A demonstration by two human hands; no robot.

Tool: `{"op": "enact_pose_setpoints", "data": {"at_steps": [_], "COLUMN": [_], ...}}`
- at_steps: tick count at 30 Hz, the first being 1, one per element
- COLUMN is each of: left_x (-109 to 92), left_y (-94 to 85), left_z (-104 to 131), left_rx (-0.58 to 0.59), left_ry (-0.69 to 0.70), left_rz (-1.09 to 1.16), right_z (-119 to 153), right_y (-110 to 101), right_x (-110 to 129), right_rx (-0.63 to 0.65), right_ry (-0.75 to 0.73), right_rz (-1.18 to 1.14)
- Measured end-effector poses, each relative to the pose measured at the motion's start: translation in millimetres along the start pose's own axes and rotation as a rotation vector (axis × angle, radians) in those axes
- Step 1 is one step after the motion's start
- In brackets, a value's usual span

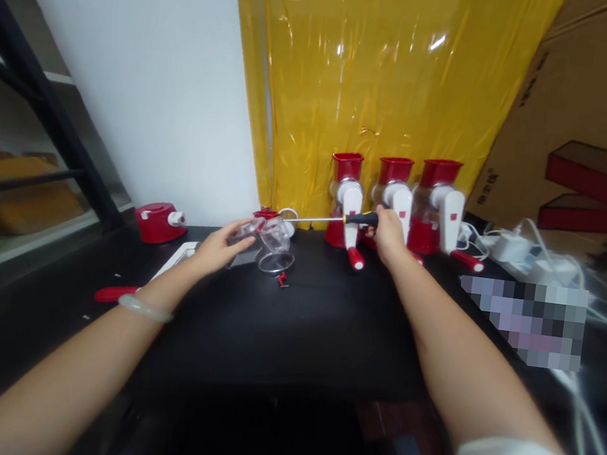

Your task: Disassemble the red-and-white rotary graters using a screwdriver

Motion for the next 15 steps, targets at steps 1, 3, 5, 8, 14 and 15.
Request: {"op": "enact_pose_setpoints", "data": {"at_steps": [1, 3, 5, 8, 14, 15], "left_x": [0.3, 0.4, 0.4, 1.1, 1.9, 1.8], "left_y": [0.1, 0.6, 0.9, 1.3, 1.5, 1.6], "left_z": [0.0, 0.1, 0.2, 0.0, 0.0, 0.0], "left_rx": [0.004, 0.013, 0.016, 0.019, 0.027, 0.023], "left_ry": [0.004, 0.020, 0.035, 0.053, 0.077, 0.072], "left_rz": [0.007, 0.031, 0.054, 0.064, 0.070, 0.066], "right_z": [-0.2, -1.0, -1.9, -2.8, -5.2, -5.9], "right_y": [-0.6, -2.5, -4.6, -6.4, -8.9, -8.5], "right_x": [0.1, -0.1, -0.6, -0.7, -2.5, -3.0], "right_rx": [-0.007, -0.030, -0.052, -0.059, -0.068, -0.042], "right_ry": [-0.005, -0.015, -0.021, -0.030, -0.025, -0.027], "right_rz": [0.006, 0.022, 0.037, 0.049, 0.039, 0.021]}}
Point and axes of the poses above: each hand's wrist, its own z-axis away from the middle knuckle, its own y-axis out of the palm, x = y × z, the point moved 3 cm from there along -z, towards the middle knuckle, and after that the axes turned 3 degrees about x, right-handed, at the moved point
